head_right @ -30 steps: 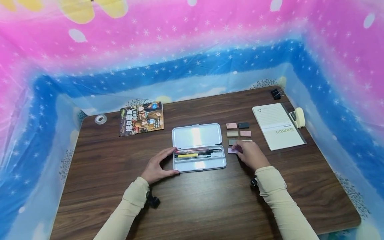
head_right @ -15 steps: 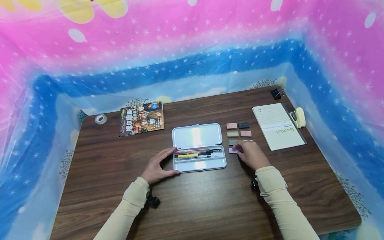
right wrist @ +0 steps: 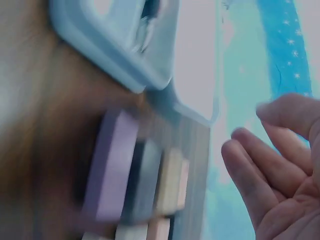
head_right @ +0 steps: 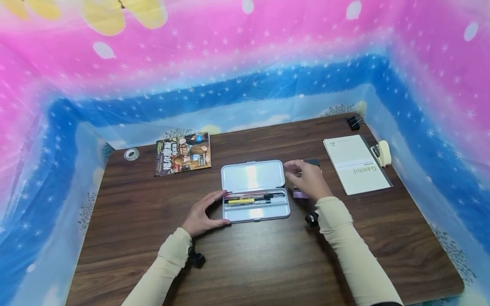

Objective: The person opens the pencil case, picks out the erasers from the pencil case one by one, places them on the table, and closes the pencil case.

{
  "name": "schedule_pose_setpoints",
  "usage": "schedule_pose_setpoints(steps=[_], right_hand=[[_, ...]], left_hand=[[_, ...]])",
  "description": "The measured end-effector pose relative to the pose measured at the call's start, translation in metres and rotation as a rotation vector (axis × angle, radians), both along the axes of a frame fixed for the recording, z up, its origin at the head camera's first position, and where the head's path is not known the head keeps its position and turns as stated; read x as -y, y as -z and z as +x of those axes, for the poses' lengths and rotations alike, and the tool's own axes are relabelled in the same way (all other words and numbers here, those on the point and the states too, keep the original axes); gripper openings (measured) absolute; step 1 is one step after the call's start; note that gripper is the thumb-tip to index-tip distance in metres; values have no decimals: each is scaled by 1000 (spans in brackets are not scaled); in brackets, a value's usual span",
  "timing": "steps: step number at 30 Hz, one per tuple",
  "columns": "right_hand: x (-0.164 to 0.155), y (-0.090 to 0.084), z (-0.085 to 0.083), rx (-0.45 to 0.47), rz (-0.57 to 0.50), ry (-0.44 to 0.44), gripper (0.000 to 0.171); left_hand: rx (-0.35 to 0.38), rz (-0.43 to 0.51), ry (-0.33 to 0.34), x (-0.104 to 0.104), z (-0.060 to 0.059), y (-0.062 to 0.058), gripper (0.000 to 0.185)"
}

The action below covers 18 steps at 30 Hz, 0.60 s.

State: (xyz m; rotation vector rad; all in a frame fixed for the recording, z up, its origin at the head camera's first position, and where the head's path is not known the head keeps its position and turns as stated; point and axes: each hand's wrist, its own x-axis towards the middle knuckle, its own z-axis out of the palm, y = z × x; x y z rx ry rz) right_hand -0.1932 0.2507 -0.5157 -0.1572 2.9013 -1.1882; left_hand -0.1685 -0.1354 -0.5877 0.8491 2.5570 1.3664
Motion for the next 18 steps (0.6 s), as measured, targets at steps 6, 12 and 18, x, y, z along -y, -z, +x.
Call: schedule_pose_setpoints(steps=[6, 12, 18], right_hand=[[16, 3, -27, 56, -40, 63, 31], [18, 8, -39, 100, -46, 67, 30], [21, 1, -38, 68, -41, 84, 29]], left_hand=[[-11, 21, 1, -1, 1, 3, 93], [-34, 53, 9, -3, 1, 5, 92], [39, 223, -5, -2, 0, 6, 100]])
